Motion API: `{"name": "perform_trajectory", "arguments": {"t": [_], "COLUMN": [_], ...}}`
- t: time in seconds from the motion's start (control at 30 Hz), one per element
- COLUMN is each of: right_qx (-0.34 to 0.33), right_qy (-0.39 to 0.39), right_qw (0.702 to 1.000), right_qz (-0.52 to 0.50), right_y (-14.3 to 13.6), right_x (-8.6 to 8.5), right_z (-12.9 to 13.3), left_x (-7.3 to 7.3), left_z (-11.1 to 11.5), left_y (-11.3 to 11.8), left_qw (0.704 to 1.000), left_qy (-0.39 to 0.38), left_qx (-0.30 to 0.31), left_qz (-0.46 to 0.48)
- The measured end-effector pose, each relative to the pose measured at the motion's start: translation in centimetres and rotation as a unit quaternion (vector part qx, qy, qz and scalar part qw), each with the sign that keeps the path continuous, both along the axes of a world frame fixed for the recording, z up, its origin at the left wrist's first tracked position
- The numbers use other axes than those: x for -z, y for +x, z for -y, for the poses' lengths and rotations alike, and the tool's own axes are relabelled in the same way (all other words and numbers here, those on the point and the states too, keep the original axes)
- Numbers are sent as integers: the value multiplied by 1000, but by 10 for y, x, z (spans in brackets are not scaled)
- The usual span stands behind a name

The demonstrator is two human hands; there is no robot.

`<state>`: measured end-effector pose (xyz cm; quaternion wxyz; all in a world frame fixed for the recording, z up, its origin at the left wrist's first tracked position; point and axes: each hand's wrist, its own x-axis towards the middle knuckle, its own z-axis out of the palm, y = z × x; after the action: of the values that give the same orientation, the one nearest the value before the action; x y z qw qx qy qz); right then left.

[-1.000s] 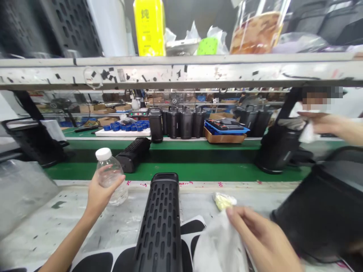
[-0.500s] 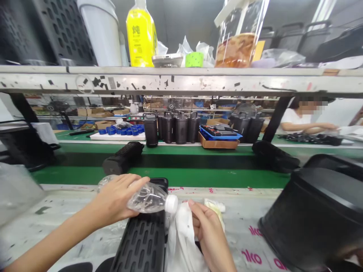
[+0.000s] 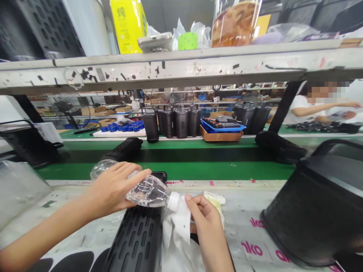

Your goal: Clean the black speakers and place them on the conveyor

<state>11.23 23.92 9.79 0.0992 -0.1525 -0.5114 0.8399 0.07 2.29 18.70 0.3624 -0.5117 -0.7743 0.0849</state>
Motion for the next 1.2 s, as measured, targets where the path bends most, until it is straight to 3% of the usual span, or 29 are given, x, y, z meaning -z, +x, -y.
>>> {"name": "perform_trajectory", "arguments": {"t": [0.2, 0.6, 0.77, 0.93, 1.0, 1.07, 1.13, 1.2], "right_qx": [-64, -147, -146, -123, -93, -58, -30, -15], "right_qy": [-23, 4, -1, -18, -35, -46, -45, -41], "right_qw": [998, 989, 989, 992, 995, 997, 998, 999], "right_qz": [-2, -36, -35, -29, -27, -26, -22, -18], "right_y": [1, 3, 1, 1, 2, 4, 5, 5], "right_x": [-2, -5, -2, -5, -8, -10, -10, -10], "right_z": [-1, -4, -4, -3, -5, -7, -7, -6], "left_x": [-10, -12, -10, -1, 6, 15, 25, 37], "left_z": [-3, 6, 8, 14, 20, 30, 45, 62], "left_y": [4, 1, -1, -5, -12, -25, -40, -54], "left_qw": [999, 996, 998, 993, 977, 940, 873, 788], "left_qy": [-30, -32, -29, 45, 123, 253, 411, 553], "left_qx": [1, -10, -5, -12, -25, -48, -86, -124], "left_qz": [-28, -79, -47, 111, 171, 223, 247, 242]}}
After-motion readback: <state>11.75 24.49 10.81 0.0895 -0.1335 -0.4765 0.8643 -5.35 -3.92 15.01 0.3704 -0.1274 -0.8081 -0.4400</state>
